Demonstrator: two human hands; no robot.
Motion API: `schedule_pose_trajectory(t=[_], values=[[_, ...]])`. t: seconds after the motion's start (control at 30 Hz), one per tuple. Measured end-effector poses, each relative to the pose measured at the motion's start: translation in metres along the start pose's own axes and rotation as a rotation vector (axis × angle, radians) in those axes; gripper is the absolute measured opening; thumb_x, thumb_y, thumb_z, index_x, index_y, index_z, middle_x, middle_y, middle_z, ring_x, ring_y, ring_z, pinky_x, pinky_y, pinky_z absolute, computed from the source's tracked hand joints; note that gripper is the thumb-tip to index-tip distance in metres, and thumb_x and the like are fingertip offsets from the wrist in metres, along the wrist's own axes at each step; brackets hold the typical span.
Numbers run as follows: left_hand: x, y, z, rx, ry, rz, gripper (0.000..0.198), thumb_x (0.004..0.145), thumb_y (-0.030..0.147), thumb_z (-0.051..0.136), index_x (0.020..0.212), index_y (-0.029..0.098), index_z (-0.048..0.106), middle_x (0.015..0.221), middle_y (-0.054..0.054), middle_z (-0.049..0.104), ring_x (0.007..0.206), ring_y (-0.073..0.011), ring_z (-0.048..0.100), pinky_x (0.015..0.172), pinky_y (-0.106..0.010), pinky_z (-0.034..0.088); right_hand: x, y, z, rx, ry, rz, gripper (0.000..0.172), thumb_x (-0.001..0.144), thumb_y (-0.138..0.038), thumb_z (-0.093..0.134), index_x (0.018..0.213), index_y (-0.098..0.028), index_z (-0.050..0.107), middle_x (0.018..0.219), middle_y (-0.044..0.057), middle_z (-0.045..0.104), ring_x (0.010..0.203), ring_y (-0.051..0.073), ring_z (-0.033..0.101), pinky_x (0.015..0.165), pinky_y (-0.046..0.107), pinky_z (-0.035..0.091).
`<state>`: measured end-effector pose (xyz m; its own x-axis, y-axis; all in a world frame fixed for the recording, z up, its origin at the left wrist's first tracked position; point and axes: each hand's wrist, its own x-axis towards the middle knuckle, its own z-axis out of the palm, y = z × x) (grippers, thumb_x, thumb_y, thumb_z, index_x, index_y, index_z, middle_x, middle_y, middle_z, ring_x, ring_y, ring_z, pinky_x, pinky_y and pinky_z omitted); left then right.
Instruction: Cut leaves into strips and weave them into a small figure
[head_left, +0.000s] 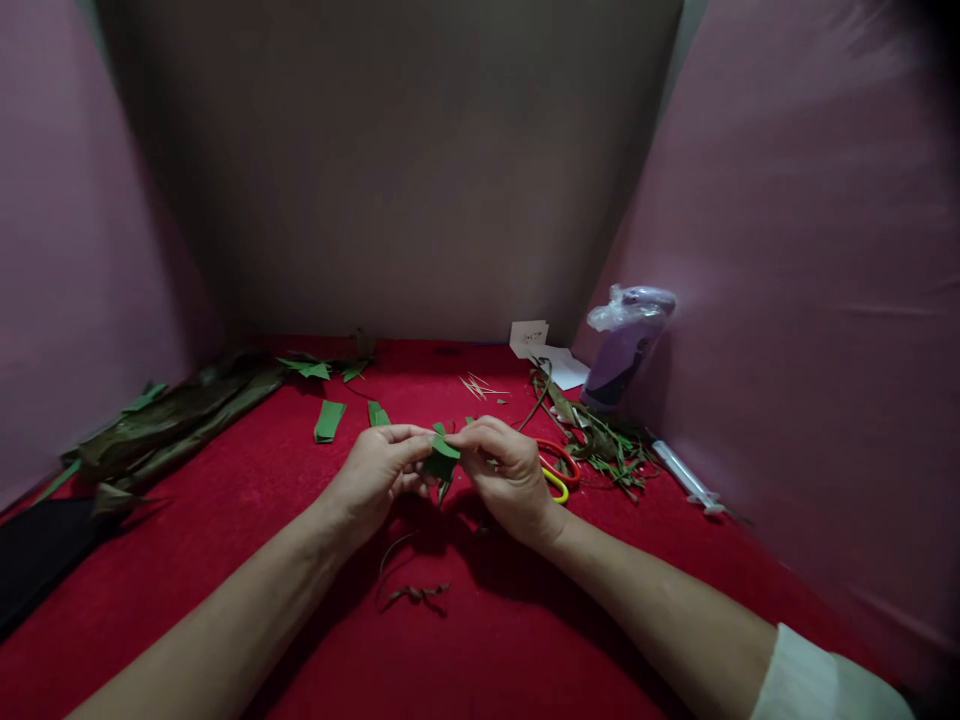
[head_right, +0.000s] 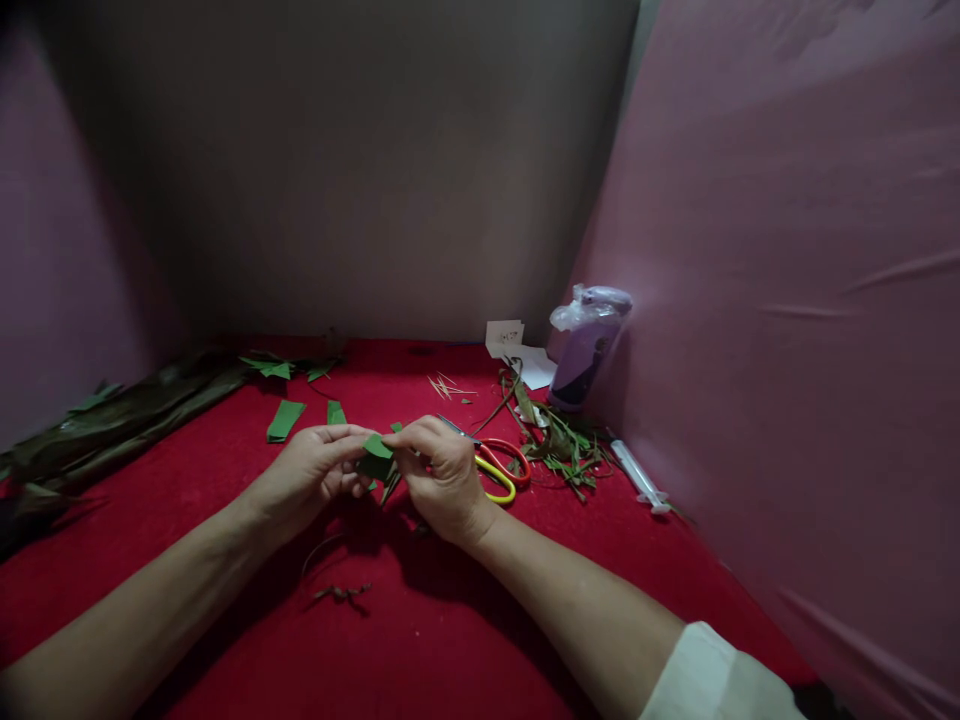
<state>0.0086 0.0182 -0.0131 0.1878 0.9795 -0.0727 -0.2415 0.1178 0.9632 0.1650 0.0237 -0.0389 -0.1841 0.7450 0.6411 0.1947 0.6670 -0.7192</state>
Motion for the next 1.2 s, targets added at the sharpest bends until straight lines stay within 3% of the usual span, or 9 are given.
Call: schedule_pose_trajectory(t=[0.2,0.63,1.07,1.2], values=[[-0.0016,0.0021,-0.0023,-0.057,-0.086,-0.001,0.009,0.069,0.019,0.064,0.072,0.012,0.069,0.062,-0.002,0.061,0.053,-0.0097,0.053,0.047,-0.021,0.043,0.0010,0.0022,-0.0034,-0.023,-0.035,-0.066,0.019,0.082,-0.015,0.052,0.088,-0.023,0.068,0.081,0.005,0.061,0.075,0.016,0.058,0.068,0.029,0.047],[-0.0051,0.0057,0.0007,-0.048,-0.097,0.030,0.012,0.073,0.022,0.061,0.073,0.012,0.068,0.068,-0.003,0.063,0.057,-0.0103,0.053,0.051,-0.022,0.044,0.0015,0.0056,-0.0039,-0.065,-0.043,-0.190,0.023,0.082,-0.010,0.050,0.092,-0.022,0.067,0.086,0.005,0.062,0.078,0.014,0.059,0.070,0.028,0.050],[-0.0012,0.0016,0.0009,0.036,0.011,0.040,0.014,0.065,0.022,0.071,0.073,0.012,0.067,0.062,-0.001,0.063,0.050,-0.0084,0.054,0.049,-0.021,0.044,0.0018,0.0068,-0.0025,-0.088,-0.024,-0.251,0.027,0.081,-0.007,0.047,0.094,-0.021,0.065,0.085,0.005,0.063,0.078,0.014,0.059,0.070,0.027,0.049],[-0.0007,0.0026,0.0019,0.114,0.075,0.066,0.014,0.064,0.023,0.070,0.073,0.013,0.067,0.057,0.001,0.060,0.046,-0.0074,0.051,0.047,-0.021,0.042,0.0013,0.0008,-0.0033,-0.108,-0.033,-0.154,0.024,0.082,-0.010,0.046,0.096,-0.019,0.063,0.082,0.005,0.061,0.077,0.015,0.057,0.069,0.028,0.047]])
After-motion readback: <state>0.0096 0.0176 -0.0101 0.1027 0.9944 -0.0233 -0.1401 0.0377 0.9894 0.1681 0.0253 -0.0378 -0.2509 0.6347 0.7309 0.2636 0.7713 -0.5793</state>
